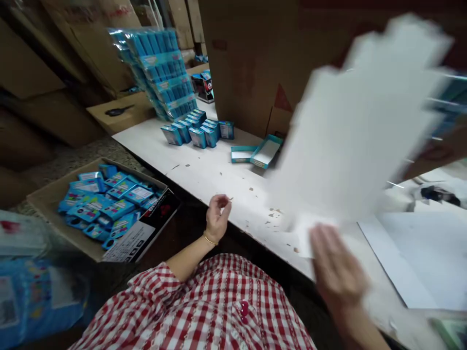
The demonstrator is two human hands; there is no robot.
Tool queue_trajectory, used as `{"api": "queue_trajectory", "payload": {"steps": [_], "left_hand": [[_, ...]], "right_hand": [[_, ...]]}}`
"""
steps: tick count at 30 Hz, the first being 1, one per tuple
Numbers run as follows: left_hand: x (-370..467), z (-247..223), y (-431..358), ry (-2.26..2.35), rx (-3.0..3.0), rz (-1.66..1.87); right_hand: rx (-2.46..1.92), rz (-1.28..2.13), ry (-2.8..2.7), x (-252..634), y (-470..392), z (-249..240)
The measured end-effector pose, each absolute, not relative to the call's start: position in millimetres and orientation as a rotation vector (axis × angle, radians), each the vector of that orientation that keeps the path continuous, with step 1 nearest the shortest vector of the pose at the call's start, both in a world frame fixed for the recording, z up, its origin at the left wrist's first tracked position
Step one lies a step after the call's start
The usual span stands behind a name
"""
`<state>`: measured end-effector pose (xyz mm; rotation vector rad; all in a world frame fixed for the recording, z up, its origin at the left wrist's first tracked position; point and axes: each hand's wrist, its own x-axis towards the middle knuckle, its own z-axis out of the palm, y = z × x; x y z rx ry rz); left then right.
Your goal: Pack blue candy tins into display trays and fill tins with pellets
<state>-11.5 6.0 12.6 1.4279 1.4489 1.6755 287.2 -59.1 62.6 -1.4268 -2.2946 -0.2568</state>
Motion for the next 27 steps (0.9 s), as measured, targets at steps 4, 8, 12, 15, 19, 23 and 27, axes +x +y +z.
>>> {"api": "queue_trajectory", "payload": {"steps": [4,8,12,15,19,23,27], "left_hand": [[-61,-17,-12,1.722,1.631,1.732],[-91,-40,-22,1.576,2.321,1.079],[-92,-50,0,1.442,2.496,0.787],[-89,-49,20,1.397,2.541,0.748],[-78,-41,35,1.459,2.484,0.826],[-61,-32,34,1.396,2.495,0.762],[-69,-31,25,1.251,2.544,0.718]], "right_hand": [[-1.28,-0.293,-2.561,177,-33,27],[-1.398,-0.193,-2.632,130,-12,-14],[-1.385,-0.193,-2.592,136,-17,-28],[-1.362,-0.204,-2.562,145,-20,-30],[-1.361,-0.178,-2.549,150,-19,-33],[-1.358,-0.131,-2.527,151,-18,-33],[-1.348,-0.131,-2.46,152,-18,-32]]}}
